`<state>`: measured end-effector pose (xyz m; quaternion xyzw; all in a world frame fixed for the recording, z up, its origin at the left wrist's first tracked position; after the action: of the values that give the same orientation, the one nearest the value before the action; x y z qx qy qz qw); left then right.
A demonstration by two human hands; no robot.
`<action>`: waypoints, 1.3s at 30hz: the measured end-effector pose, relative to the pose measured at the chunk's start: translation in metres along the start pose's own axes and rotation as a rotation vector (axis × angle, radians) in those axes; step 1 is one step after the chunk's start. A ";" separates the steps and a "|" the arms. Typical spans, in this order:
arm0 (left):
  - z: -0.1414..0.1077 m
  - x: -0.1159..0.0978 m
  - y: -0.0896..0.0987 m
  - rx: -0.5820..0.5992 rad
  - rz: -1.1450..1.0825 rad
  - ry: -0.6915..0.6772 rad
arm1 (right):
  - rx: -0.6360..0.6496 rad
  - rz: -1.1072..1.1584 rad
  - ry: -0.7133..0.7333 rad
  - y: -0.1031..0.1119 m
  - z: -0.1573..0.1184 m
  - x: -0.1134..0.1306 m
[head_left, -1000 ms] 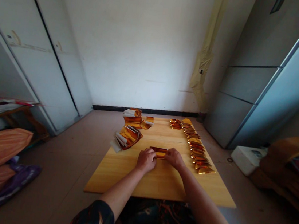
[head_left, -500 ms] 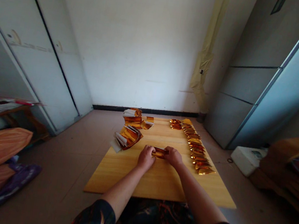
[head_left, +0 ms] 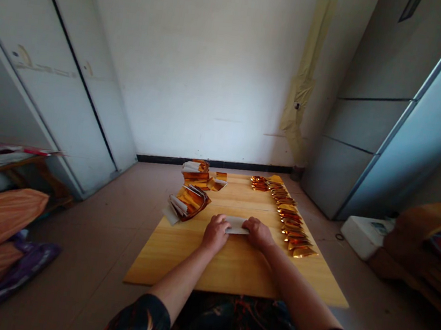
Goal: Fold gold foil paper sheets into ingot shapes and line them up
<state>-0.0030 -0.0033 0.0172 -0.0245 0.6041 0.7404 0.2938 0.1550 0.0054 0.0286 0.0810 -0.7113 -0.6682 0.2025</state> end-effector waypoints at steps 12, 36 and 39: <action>-0.012 -0.016 0.005 0.210 0.301 -0.077 | -0.014 -0.141 0.093 -0.005 -0.019 0.006; 0.002 -0.016 -0.003 0.239 0.289 -0.090 | -0.017 0.080 -0.221 0.006 0.025 -0.002; 0.000 -0.013 -0.004 0.210 0.249 -0.108 | -0.009 0.085 -0.207 0.007 0.029 0.001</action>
<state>0.0093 -0.0086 0.0186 0.1210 0.6600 0.7040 0.2328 0.1433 0.0324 0.0346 -0.0195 -0.7281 -0.6670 0.1567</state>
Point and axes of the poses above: each hand's wrist, its own z-axis towards the middle knuckle, its own y-axis out of the back of the hand, x = y × z, the point moved 5 cm from there along z, towards the middle knuckle, and after that the axes turned 8 degrees about x, right-handed, at the moved point
